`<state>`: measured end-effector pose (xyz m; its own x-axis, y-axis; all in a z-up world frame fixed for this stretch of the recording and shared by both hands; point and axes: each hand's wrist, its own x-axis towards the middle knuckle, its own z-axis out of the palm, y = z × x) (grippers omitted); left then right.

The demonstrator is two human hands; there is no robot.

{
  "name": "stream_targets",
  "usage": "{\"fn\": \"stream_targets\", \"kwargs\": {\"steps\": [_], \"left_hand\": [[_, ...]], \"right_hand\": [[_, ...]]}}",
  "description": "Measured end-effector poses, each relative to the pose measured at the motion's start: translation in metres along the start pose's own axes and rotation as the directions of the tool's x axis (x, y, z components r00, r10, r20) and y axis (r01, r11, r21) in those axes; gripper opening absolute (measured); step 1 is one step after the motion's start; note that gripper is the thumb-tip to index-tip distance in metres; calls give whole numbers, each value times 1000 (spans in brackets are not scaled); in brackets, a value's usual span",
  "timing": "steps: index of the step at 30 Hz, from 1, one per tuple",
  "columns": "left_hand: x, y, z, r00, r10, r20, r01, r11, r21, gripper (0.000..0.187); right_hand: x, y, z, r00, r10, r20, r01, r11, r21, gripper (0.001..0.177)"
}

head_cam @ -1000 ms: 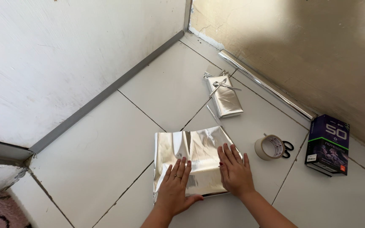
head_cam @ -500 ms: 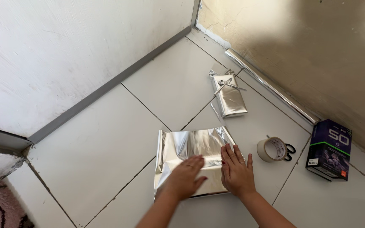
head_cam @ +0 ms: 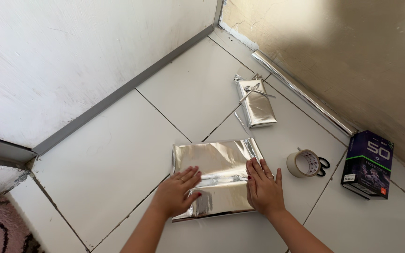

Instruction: The person wraps a small rectangular box with silver wrapping paper on the floor. They fold the paper around the box, secure it with tape, and tie a white ribbon around it.

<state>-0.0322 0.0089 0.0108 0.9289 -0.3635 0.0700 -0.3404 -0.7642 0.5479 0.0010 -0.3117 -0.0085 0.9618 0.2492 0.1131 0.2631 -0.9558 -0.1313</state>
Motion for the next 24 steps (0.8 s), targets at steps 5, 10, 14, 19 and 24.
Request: {"fn": "stream_targets", "kwargs": {"steps": [5,10,14,19,24], "left_hand": [[-13,-19,-21,997,-71,-21,73,994,86,44],[10,0,-4,948,-286,136,233,920,314,60],[45,54,50,998,-39,40,33,989,147,85],[49,83,83,995,104,0,-104,995,-14,80],[45,79,78,996,81,-37,-83,994,-67,74]], "right_hand": [[0,-1,0,1000,-4,-20,4,1000,15,54],[0,-2,0,999,-4,-36,4,1000,-2,55],[0,-4,-1,998,-25,-49,25,1000,1,57],[2,-5,-5,1000,-2,-21,2,1000,18,56],[6,-7,-7,999,6,-32,-6,1000,-11,54]]}}
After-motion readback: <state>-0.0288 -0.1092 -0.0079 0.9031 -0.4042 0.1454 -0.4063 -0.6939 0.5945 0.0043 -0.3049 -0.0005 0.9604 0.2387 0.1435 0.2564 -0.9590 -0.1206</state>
